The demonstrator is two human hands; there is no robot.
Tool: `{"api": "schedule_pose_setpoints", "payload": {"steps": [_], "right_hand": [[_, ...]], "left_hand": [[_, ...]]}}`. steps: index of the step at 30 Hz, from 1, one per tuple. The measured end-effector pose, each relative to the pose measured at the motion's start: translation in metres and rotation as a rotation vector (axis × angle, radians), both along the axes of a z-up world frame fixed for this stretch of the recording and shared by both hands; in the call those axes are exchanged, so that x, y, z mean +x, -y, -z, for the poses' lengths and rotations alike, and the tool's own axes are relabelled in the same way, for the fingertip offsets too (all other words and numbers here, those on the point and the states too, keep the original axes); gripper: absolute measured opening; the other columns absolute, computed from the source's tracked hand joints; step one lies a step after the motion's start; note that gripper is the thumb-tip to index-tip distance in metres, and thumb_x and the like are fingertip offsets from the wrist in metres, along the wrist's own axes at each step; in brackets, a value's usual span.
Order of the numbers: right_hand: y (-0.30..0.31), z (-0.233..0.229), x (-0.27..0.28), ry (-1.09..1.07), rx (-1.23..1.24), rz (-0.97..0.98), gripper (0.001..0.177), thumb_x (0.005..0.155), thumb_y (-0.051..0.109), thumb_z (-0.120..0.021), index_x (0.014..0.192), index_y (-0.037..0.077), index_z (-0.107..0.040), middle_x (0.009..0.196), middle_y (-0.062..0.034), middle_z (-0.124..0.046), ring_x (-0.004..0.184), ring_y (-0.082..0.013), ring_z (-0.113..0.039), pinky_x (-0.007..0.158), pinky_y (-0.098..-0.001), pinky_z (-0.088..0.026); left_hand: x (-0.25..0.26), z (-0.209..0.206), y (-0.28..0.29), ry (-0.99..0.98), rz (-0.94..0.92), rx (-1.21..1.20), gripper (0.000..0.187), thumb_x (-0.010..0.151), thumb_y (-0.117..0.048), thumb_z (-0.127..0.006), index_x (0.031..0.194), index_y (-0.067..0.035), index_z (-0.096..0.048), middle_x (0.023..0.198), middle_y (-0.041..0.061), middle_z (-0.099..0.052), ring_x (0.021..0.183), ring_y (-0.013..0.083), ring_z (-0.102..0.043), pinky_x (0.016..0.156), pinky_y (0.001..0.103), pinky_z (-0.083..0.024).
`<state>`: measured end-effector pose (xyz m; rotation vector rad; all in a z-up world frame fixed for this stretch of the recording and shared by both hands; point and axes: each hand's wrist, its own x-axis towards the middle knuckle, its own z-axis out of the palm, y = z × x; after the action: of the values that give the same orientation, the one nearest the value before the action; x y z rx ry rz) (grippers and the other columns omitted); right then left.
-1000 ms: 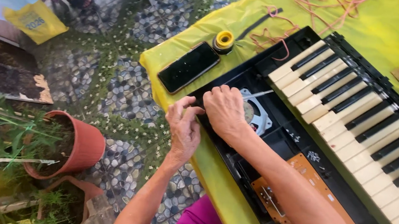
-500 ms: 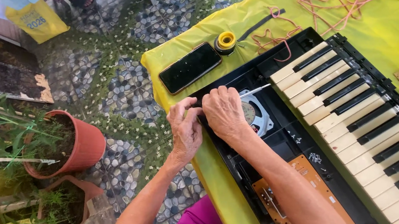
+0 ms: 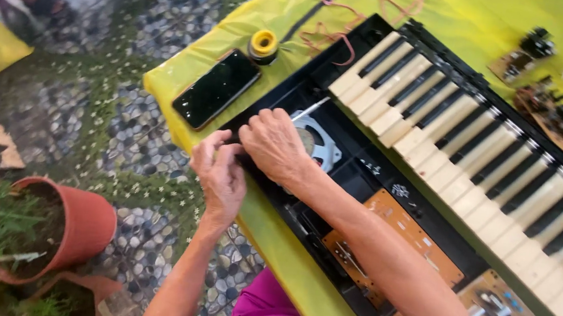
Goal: The person repairs an electronic keyboard by using a screwdriver to remove screws from a speaker and the circuit board. They then manipulate wires and components within the open keyboard chassis.
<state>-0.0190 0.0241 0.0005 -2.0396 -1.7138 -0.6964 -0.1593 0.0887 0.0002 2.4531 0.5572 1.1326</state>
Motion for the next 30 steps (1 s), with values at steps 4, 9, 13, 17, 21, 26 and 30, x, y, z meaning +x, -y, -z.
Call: {"api": "schedule_pose_setpoints", "payload": {"steps": [4, 9, 13, 17, 21, 26, 30], "right_hand": [[0.002, 0.012, 0.01, -0.06, -0.02, -0.012, 0.018, 0.081, 0.025, -0.07, 0.076, 0.01, -0.061, 0.076, -0.0139, -0.06, 0.077, -0.0331, -0.055, 0.071, -0.0444, -0.039], [0.01, -0.012, 0.02, -0.273, -0.093, -0.104, 0.019, 0.076, 0.022, -0.068, 0.086, 0.009, -0.059, 0.085, -0.0118, -0.059, 0.086, -0.0336, -0.057, 0.07, -0.0445, -0.045], [0.027, -0.071, 0.02, -0.365, -0.094, -0.103, 0.014, 0.076, 0.018, -0.065, 0.088, 0.013, -0.061, 0.087, -0.0074, -0.055, 0.089, -0.0296, -0.054, 0.072, -0.0396, -0.045], [0.052, -0.133, 0.014, -0.215, -0.019, -0.045, 0.023, 0.087, 0.031, -0.067, 0.087, 0.009, -0.058, 0.099, -0.01, -0.052, 0.098, -0.0319, -0.047, 0.076, -0.041, -0.045], [0.073, -0.164, 0.01, -0.296, -0.023, -0.077, 0.046, 0.1, 0.054, -0.051, 0.086, 0.01, -0.055, 0.094, -0.0077, -0.044, 0.09, -0.0284, -0.049, 0.07, -0.0363, -0.053], [0.077, -0.139, 0.01, -0.747, 0.028, -0.254, 0.035, 0.098, 0.052, -0.057, 0.098, 0.017, -0.059, 0.094, -0.0044, -0.049, 0.088, -0.0341, -0.061, 0.071, -0.0462, -0.057], [0.072, -0.114, 0.006, -0.85, 0.048, -0.273, 0.032, 0.097, 0.048, -0.06, 0.097, 0.017, -0.057, 0.092, -0.0056, -0.051, 0.084, -0.0416, -0.064, 0.069, -0.05, -0.057]], "left_hand": [[0.001, -0.005, 0.003, -0.014, 0.007, 0.002, 0.028, 0.076, -0.002, -0.057, 0.094, -0.022, -0.066, 0.128, 0.001, -0.06, 0.11, 0.0254, -0.057, 0.103, 0.042, -0.037], [0.0, 0.006, -0.002, -0.042, -0.006, 0.018, 0.029, 0.079, -0.002, -0.058, 0.096, -0.024, -0.067, 0.129, -0.001, -0.059, 0.109, 0.0236, -0.057, 0.103, 0.041, -0.036], [0.001, -0.004, -0.002, -0.004, 0.04, 0.0, 0.031, 0.078, -0.003, -0.055, 0.098, -0.024, -0.068, 0.125, -0.003, -0.06, 0.109, 0.0233, -0.055, 0.105, 0.041, -0.034], [-0.001, -0.009, -0.009, -0.063, -0.002, 0.085, 0.032, 0.071, -0.011, -0.061, 0.097, -0.027, -0.07, 0.12, -0.008, -0.062, 0.113, 0.0239, -0.048, 0.112, 0.049, -0.025], [-0.001, -0.003, -0.023, -0.089, 0.054, 0.14, 0.031, 0.068, -0.019, -0.064, 0.098, -0.022, -0.07, 0.113, -0.008, -0.068, 0.113, 0.024, -0.049, 0.117, 0.054, -0.019], [0.01, -0.055, 0.0, -0.08, 0.077, 0.153, 0.014, 0.08, -0.016, -0.069, 0.093, -0.019, -0.073, 0.11, -0.004, -0.07, 0.108, 0.0236, -0.051, 0.108, 0.044, -0.032], [0.015, -0.043, -0.004, -0.166, 0.037, 0.231, 0.021, 0.07, -0.016, -0.075, 0.09, -0.02, -0.074, 0.108, -0.005, -0.069, 0.11, 0.0236, -0.05, 0.109, 0.05, -0.026]]}}
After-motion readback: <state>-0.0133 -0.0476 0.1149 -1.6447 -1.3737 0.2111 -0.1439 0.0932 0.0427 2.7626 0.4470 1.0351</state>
